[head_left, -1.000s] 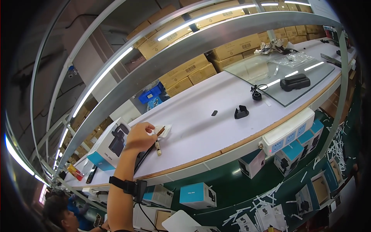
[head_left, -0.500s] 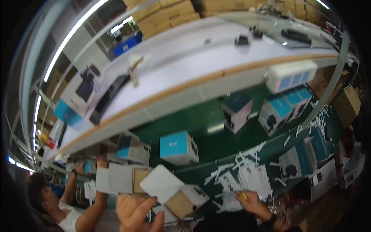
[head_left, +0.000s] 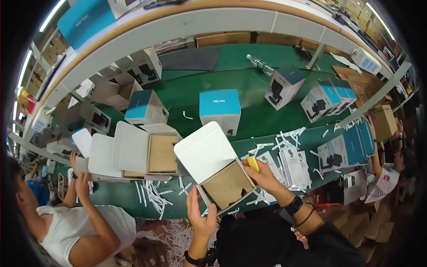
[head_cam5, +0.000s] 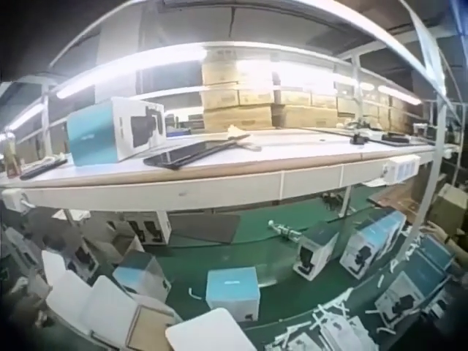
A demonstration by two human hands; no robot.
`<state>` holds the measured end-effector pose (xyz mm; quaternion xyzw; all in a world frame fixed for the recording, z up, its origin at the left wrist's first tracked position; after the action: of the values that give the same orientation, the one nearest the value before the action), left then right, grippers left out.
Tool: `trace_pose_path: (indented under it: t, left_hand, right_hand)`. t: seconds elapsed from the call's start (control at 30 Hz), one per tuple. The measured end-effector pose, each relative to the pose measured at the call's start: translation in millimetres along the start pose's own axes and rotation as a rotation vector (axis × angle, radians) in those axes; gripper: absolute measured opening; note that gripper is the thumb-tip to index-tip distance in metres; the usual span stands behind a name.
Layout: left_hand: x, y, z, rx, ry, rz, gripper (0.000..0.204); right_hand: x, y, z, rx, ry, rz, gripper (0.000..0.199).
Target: The person removes a small blue box from a larger white box, cuts its tape with a utility knife, and places a manual inside the white box. They then return the blue box to the white box and close the lid, repeating the process.
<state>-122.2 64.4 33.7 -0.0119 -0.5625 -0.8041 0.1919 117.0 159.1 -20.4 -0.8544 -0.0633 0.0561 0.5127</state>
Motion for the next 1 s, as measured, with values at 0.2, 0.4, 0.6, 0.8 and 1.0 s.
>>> trace_pose_path:
  t: [0.2, 0.4, 0.6, 0.8, 1.0]
  left_hand:
    - [11.2, -39.5, 6.4, 0.308, 0.004, -0.555, 0.074]
    - [-56.6, 29.0, 6.5, -0.394, -0.670, 0.548, 0.082]
    - [-61.6, 1.1, -3.6, -0.553, -0.764, 0.720, 0.091]
    - [-62.5, 2.9, -1.9, -0.583, -0.735, 0.726, 0.094]
    - [-61.4, 10.6, -0.6, -0.549, -0.732, 0.722, 0.088]
  right_hand:
    - [-16.4, 20.4, -35.2, -0.004, 0.132, -0.006, 0.057]
    - [-17.7, 17.9, -49.0, 0.295, 0.456, -0.572, 0.059]
    - [5.7, 4.3, -75.3, -0.172, 0.112, -0.263, 0.041]
    - [17.9, -38.9, -77.7, 0.228, 0.081, -0.808, 0.024]
    - [24.7, -44.9, -72.0, 0.209, 0.041, -0.884, 0.024]
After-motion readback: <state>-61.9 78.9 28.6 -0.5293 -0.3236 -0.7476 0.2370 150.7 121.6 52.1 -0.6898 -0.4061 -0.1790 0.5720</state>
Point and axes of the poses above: each hand's wrist, its own z-axis towards the middle knuckle, its own x-axis out of the back of the hand, y = z × x, the point moved 5 cm from there along z, towards the middle knuckle, and after that the axes turned 10 degrees about -x, right-handed, at the moved point
